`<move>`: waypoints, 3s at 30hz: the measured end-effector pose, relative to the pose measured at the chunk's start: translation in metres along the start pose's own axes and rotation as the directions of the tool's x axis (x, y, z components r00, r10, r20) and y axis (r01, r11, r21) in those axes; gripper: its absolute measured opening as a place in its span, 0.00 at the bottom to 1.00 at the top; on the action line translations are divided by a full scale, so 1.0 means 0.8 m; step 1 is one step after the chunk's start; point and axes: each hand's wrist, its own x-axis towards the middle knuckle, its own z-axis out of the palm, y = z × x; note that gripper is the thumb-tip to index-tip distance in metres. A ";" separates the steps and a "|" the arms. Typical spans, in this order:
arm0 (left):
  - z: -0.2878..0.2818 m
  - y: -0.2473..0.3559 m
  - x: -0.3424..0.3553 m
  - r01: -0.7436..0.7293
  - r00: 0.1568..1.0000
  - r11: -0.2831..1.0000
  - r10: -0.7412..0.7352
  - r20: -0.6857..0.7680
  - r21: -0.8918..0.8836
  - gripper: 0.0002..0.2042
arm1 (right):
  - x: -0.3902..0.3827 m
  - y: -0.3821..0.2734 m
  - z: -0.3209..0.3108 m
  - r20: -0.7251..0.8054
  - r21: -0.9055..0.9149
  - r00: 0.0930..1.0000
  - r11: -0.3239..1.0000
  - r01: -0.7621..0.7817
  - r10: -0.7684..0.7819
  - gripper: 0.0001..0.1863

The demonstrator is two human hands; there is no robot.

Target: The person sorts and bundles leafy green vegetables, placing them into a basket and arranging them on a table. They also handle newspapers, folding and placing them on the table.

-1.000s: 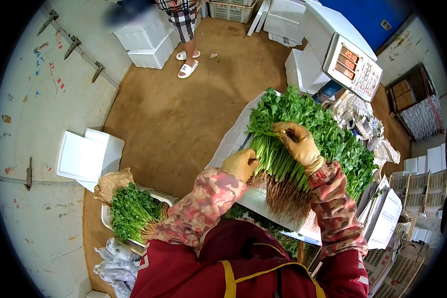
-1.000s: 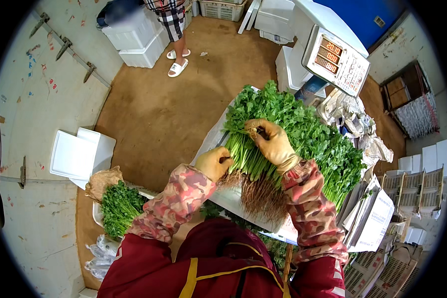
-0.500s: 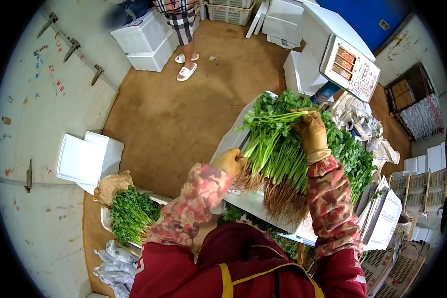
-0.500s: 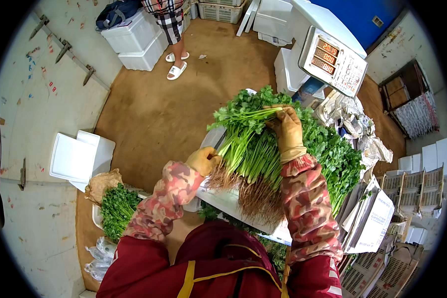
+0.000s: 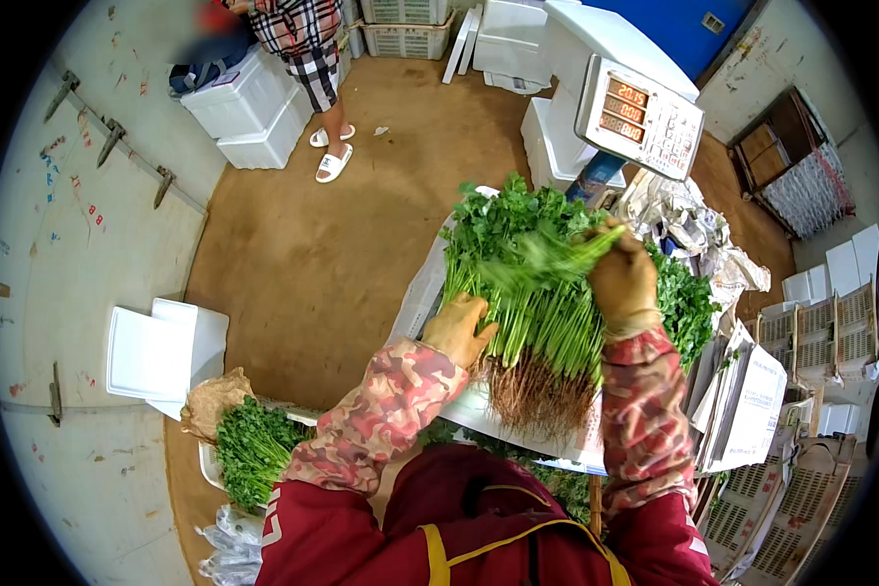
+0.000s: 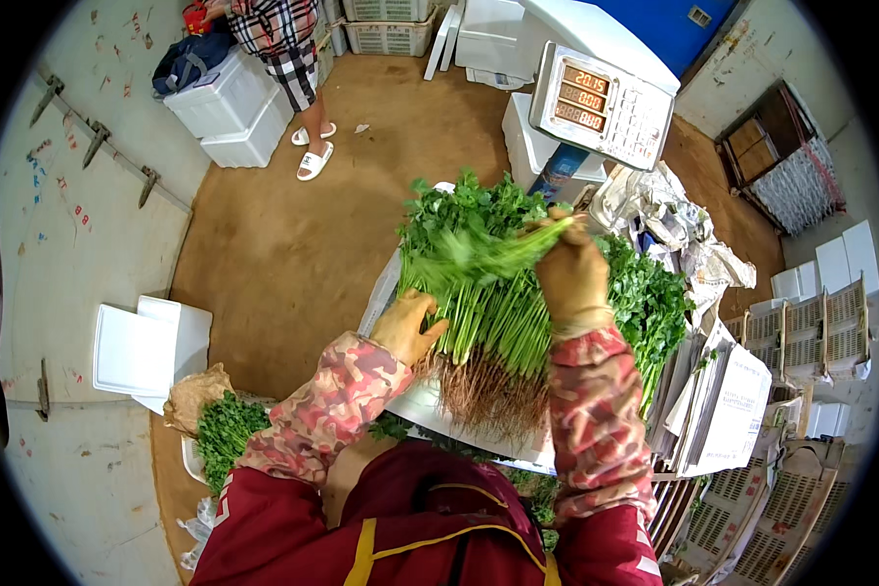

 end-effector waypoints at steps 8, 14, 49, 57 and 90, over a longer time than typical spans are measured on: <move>-0.073 0.011 -0.005 0.211 0.932 0.939 -0.277 -0.234 -0.273 0.15 | -0.052 -0.117 0.000 -0.164 -0.233 0.985 0.969 -0.087 0.049 0.30; -0.015 -0.068 0.002 0.307 0.945 0.936 -0.321 -0.064 -0.171 0.15 | -0.042 0.042 0.107 -0.093 -0.933 0.933 0.298 -0.203 0.347 0.22; -0.062 -0.053 0.012 0.199 0.973 0.585 -0.214 0.087 -0.786 0.11 | 0.002 0.133 0.056 0.382 -0.875 0.842 -0.143 0.462 0.380 0.17; -0.065 -0.062 0.009 0.326 0.945 0.541 -0.188 0.266 -0.775 0.16 | -0.008 0.130 0.059 0.329 -0.925 0.887 -0.082 0.372 0.323 0.20; -0.023 0.047 -0.029 0.214 0.972 0.971 -0.201 -0.121 0.104 0.29 | -0.009 0.084 0.049 -0.204 -0.778 0.978 0.614 -0.133 -0.046 0.07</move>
